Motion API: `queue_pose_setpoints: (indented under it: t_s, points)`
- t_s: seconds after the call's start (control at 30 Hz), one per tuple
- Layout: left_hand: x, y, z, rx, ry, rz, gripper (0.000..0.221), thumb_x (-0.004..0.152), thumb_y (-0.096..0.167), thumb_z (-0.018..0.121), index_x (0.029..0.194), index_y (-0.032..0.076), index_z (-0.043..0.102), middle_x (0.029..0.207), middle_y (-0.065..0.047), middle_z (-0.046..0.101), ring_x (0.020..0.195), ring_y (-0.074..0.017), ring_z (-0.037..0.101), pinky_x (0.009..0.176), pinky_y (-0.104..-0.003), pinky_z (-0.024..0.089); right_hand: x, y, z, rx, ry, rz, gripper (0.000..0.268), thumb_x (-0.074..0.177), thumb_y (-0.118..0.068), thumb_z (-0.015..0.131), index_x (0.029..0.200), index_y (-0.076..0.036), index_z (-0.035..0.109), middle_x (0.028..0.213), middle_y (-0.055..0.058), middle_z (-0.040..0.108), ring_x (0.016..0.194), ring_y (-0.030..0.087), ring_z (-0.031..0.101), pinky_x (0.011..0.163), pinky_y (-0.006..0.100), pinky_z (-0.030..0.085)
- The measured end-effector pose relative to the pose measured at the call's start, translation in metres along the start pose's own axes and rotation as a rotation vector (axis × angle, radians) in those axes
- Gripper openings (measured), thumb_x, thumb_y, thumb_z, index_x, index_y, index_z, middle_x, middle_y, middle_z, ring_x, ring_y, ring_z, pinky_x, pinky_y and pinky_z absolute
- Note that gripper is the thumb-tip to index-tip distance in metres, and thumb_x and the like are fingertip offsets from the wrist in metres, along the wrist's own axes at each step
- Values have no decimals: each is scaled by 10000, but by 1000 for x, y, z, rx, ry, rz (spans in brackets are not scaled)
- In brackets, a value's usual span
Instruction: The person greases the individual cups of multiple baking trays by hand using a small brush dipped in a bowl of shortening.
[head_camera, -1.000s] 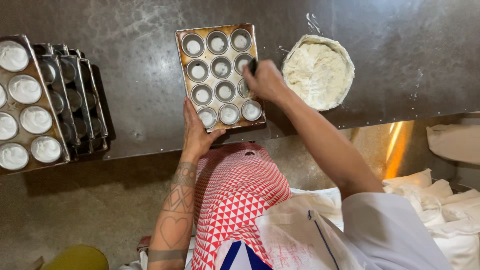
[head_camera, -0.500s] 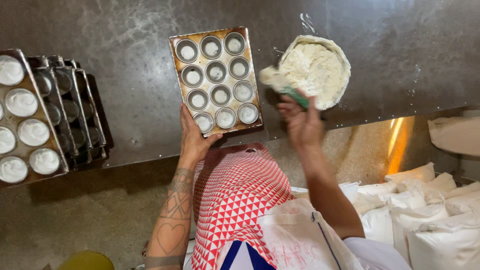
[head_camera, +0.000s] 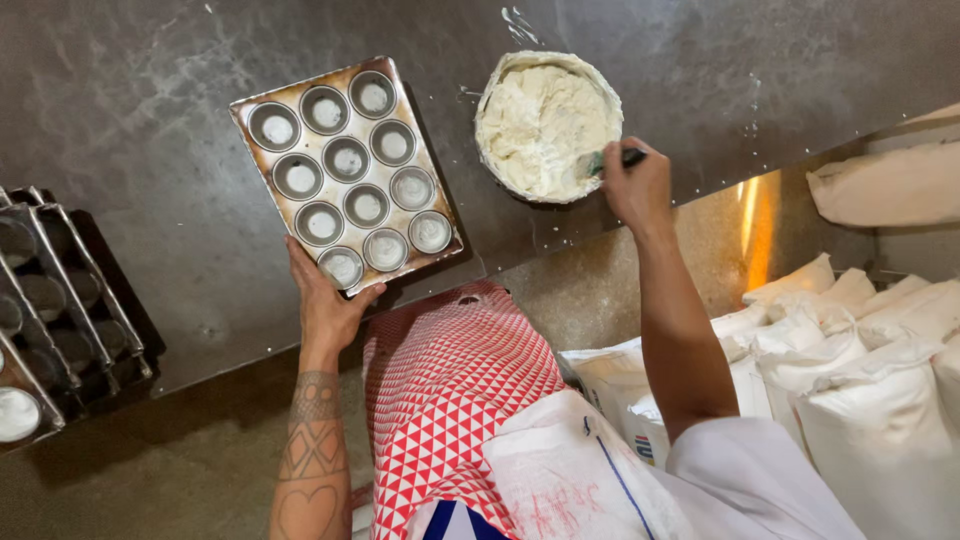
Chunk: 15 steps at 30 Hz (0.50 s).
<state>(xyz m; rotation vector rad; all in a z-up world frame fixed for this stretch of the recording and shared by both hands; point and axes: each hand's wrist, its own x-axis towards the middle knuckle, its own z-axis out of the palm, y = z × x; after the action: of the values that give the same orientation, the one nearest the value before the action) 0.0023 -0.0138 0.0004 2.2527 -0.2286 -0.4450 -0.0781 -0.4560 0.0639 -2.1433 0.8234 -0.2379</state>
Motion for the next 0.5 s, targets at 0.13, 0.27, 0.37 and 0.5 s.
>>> queue_pose_setpoints:
  t_s: [0.13, 0.27, 0.37, 0.5]
  points:
    - [2, 2, 0, -27, 0, -40, 1488, 637, 294, 986, 1602, -38, -96, 1702, -298, 35, 1575, -415, 144, 1276, -430, 216, -3, 7, 8, 138, 53, 29, 299, 1041, -231, 616, 916, 24, 711, 725, 64, 706, 622, 107, 653, 560, 265, 515]
    - [-2, 4, 2, -46, 16, -11, 1472, 628, 270, 985, 1595, -53, -76, 1686, -304, 60, 1566, -425, 146, 1274, -437, 213, 0, 3, 16, 111, -33, 5, 294, 1055, -219, 613, 906, 18, 703, 723, 87, 705, 620, 120, 666, 578, 260, 518]
    - [-2, 4, 0, -45, 30, -18, 1446, 632, 262, 987, 1585, -66, -50, 1676, -314, 71, 1559, -431, 147, 1269, -439, 210, -19, -26, 1, 555, -20, 79, 263, 1065, -236, 553, 995, -19, 685, 791, 75, 722, 650, 100, 681, 604, 253, 560]
    - [-1, 3, 2, -59, 20, -65, 1411, 632, 271, 990, 1578, -73, 1, 1671, -301, 124, 1561, -413, 174, 1285, -426, 206, -55, -93, 6, 298, -269, -278, 184, 1066, -152, 615, 1141, 1, 684, 918, 98, 747, 808, 137, 708, 732, 288, 568]
